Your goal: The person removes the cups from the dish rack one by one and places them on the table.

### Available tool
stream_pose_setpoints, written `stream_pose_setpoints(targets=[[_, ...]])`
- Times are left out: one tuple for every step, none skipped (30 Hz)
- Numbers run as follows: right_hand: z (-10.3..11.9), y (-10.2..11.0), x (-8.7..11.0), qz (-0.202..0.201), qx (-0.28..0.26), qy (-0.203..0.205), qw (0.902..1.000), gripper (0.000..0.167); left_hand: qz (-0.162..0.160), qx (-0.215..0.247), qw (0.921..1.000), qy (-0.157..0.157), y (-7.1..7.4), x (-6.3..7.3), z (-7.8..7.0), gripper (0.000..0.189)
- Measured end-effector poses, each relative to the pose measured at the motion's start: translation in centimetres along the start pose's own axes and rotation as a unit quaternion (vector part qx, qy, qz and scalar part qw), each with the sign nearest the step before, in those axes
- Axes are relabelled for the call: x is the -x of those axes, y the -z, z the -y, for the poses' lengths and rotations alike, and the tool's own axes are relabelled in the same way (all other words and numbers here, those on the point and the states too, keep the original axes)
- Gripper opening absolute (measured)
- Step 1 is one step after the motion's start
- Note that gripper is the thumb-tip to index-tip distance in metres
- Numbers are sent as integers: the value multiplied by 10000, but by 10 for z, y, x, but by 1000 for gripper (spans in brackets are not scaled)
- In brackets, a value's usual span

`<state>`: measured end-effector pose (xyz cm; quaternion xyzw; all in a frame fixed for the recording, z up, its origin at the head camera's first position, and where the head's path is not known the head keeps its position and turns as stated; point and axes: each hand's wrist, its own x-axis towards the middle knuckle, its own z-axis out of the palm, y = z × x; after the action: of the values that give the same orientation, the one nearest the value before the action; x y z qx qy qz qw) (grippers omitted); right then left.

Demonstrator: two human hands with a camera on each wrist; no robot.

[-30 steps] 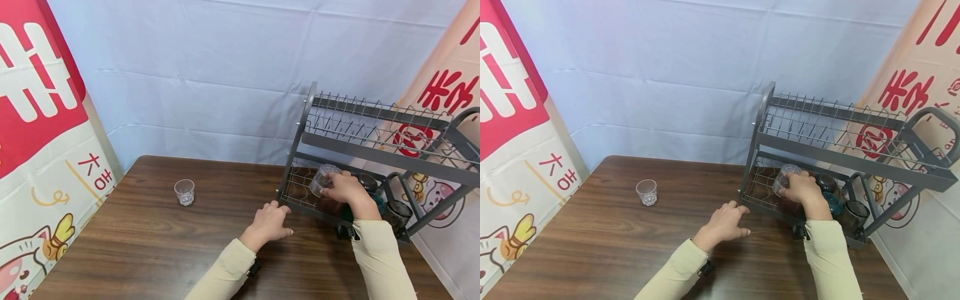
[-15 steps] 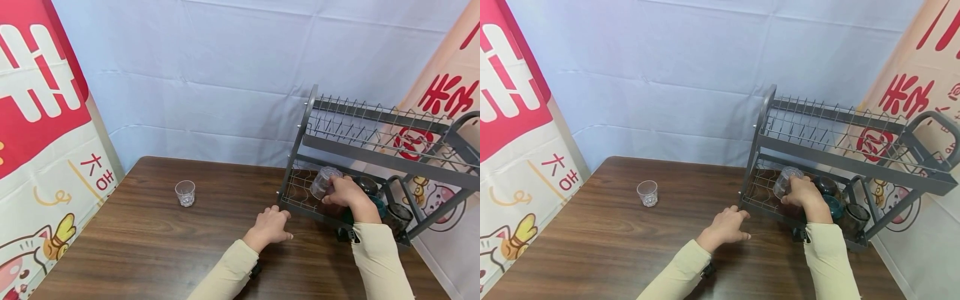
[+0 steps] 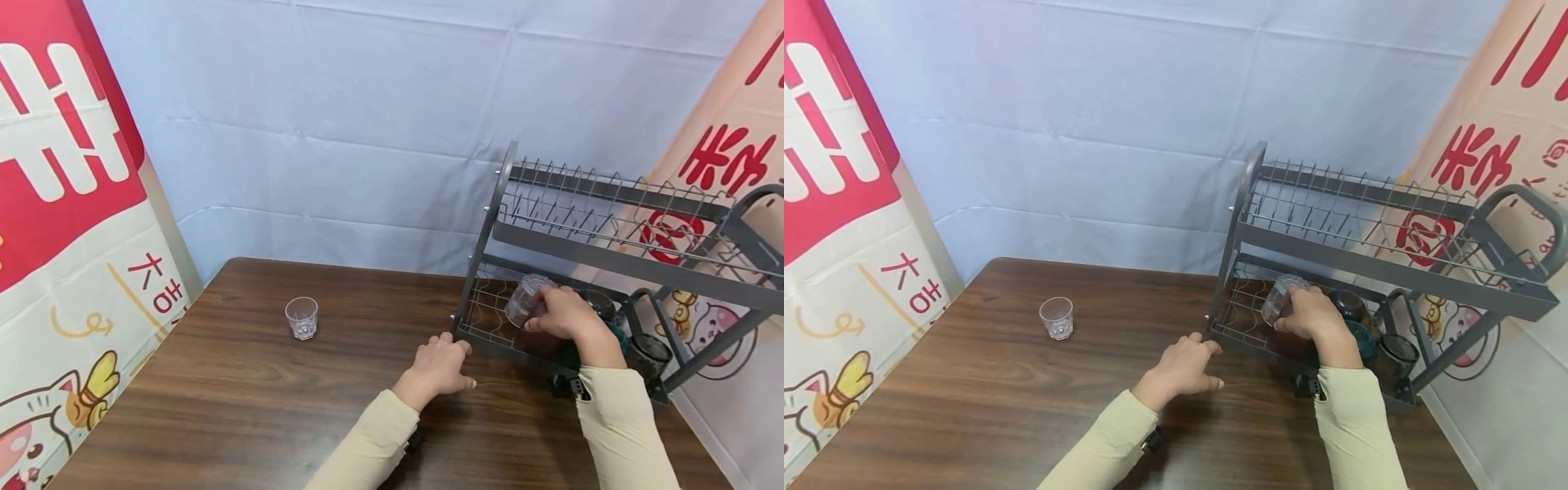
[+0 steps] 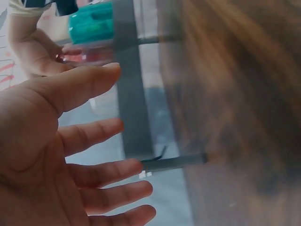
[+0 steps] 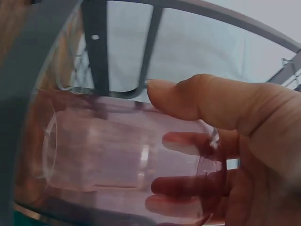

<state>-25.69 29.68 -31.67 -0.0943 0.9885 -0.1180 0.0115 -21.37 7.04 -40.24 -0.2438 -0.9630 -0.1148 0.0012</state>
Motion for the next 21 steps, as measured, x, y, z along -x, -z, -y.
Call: stream_pose_setpoints(targets=[[2,2,1,-19,-14,9,10000,54,-41,-18,10000,-3,4,0,1,54],[4,5,2,-40,-22,32,10000,54,-77,-13,10000,0,9,0,1,54],[6,8,3,-52,-34,42,10000,55,-120,-31,9999,-2,13,0,2,55],[8,11,5,-60,-25,59,10000,56,-156,-46,9999,0,17,0,3,55],[10,13,6,-60,-6,77,10000,57,-194,-49,9998,10,21,0,3,55],[11,15,7,-62,-6,95,9999,59,-213,-40,9998,20,24,0,4,55],[13,17,8,-69,9,121,9999,60,-233,-31,9997,25,26,1,5,55],[14,18,9,-63,21,142,9999,60,-235,-13,9997,26,28,1,5,54],[15,18,10,-50,16,154,9999,60,-234,1,9997,24,29,1,6,55],[16,19,10,-33,13,161,9999,61,-227,1,9997,20,30,1,6,55],[17,19,10,-19,8,175,9998,61,-204,8,9998,26,30,1,7,55],[18,18,11,-9,-5,193,9998,62,-180,-3,9998,32,29,2,7,55],[18,18,11,3,-12,201,9998,62,-163,-18,9999,39,29,2,8,55],[19,17,11,11,-26,200,9998,62,-148,-36,9999,51,29,2,9,55],[20,16,12,9,-38,210,9998,62,-142,-60,9999,61,29,2,9,55],[20,16,12,1,-38,215,9998,62,-143,-85,9998,73,28,3,10,55],[20,15,13,-20,-43,234,9997,61,-159,-103,9998,86,29,3,10,55],[21,15,14,-45,-52,246,9997,60,-187,-127,9997,91,29,3,11,55],[21,15,14,-59,-71,251,9996,60,-207,-134,9997,92,30,4,11,55],[21,15,16,-90,-82,273,9996,58,-216,-130,9996,89,30,5,12,55],[21,14,17,-126,-98,297,9994,56,-221,-114,9997,81,30,6,12,54]])
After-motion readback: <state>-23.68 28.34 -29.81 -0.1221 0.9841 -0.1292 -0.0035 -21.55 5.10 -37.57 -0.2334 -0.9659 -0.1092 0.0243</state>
